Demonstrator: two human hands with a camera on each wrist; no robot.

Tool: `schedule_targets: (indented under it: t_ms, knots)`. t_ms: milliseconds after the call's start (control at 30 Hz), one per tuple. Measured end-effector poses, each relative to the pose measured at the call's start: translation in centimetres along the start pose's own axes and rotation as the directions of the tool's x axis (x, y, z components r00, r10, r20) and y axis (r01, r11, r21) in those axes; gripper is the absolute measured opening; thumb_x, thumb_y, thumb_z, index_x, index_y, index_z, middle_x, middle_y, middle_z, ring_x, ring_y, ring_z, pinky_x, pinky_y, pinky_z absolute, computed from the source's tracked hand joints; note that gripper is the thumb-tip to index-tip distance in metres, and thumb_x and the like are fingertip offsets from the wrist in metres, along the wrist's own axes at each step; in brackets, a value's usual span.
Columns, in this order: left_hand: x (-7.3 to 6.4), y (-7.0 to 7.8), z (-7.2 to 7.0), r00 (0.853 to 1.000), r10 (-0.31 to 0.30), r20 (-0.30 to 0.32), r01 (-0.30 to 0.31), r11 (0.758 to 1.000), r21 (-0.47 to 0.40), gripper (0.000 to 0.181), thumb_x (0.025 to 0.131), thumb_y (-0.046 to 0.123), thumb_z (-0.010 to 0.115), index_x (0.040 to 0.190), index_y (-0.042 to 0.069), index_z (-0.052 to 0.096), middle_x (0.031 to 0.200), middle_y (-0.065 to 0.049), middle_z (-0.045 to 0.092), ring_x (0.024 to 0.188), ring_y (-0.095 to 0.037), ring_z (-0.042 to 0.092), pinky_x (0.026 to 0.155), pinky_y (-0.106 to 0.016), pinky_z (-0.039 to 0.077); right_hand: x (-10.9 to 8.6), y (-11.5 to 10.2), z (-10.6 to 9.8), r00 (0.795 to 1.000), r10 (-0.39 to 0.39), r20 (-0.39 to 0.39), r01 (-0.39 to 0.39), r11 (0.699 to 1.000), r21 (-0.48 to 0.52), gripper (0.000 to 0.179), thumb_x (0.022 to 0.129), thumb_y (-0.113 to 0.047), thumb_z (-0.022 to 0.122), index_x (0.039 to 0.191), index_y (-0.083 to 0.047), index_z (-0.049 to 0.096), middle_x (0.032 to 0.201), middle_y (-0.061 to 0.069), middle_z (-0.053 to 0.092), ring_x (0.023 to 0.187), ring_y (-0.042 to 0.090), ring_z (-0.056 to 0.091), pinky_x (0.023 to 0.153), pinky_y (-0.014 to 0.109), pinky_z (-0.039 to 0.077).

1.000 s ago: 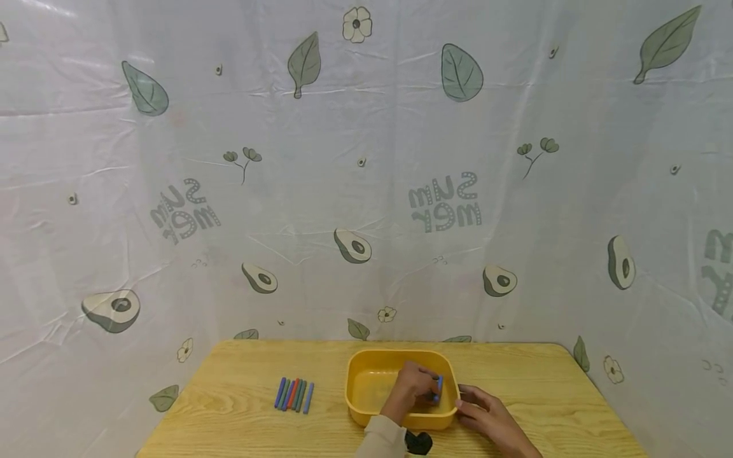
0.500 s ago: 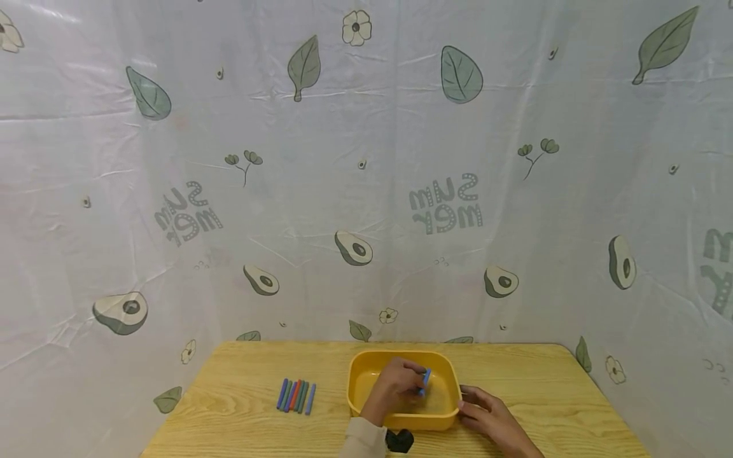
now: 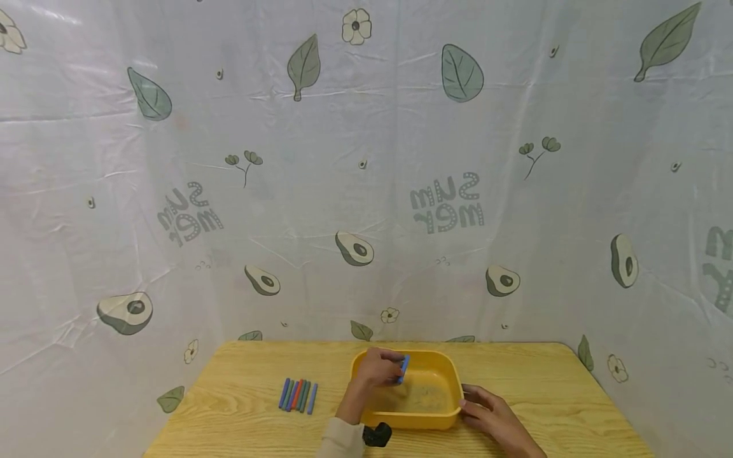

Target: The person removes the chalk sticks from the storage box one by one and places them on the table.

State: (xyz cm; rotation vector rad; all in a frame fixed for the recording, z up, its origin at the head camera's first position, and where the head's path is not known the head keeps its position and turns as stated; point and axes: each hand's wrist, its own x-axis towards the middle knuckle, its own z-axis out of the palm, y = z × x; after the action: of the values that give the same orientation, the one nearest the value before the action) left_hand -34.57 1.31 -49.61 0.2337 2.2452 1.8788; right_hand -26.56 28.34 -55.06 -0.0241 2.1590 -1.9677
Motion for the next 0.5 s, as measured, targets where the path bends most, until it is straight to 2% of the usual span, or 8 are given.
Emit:
schedule_targets:
  t_ms: [233, 500]
  knots:
    - [-0.6, -0.1, -2.4, 1.0, 0.01, 0.003, -0.009, 0.998, -0.062, 0.036, 0.082, -0.007, 0.069, 0.118, -0.006, 0.07, 0.103, -0.02, 0.07, 0.079, -0.021, 0.069, 0.072, -0.041, 0.062, -0.1, -0.2, 0.0, 1.0, 0.002, 0.008, -0.002, 1.0, 0.005, 0.068, 0.101, -0.031, 0.059, 0.15, 0.008, 0.033, 0.137, 0.032, 0.048, 0.114, 0.027, 0.064, 0.095, 0.045, 0.055]
    - [-1.2, -0.4, -5.2, 1.0, 0.02, 0.004, -0.02, 0.997, -0.075, 0.039, 0.085, -0.005, 0.068, 0.124, -0.009, 0.065, 0.109, -0.024, 0.068, 0.082, -0.024, 0.071, 0.073, -0.04, 0.062, -0.3, -0.2, 0.1, 1.0, -0.007, 0.017, 0.006, 1.0, 0.016, 0.067, 0.101, -0.029, 0.059, 0.15, 0.008, 0.033, 0.138, 0.033, 0.047, 0.115, 0.029, 0.063, 0.096, 0.046, 0.054]
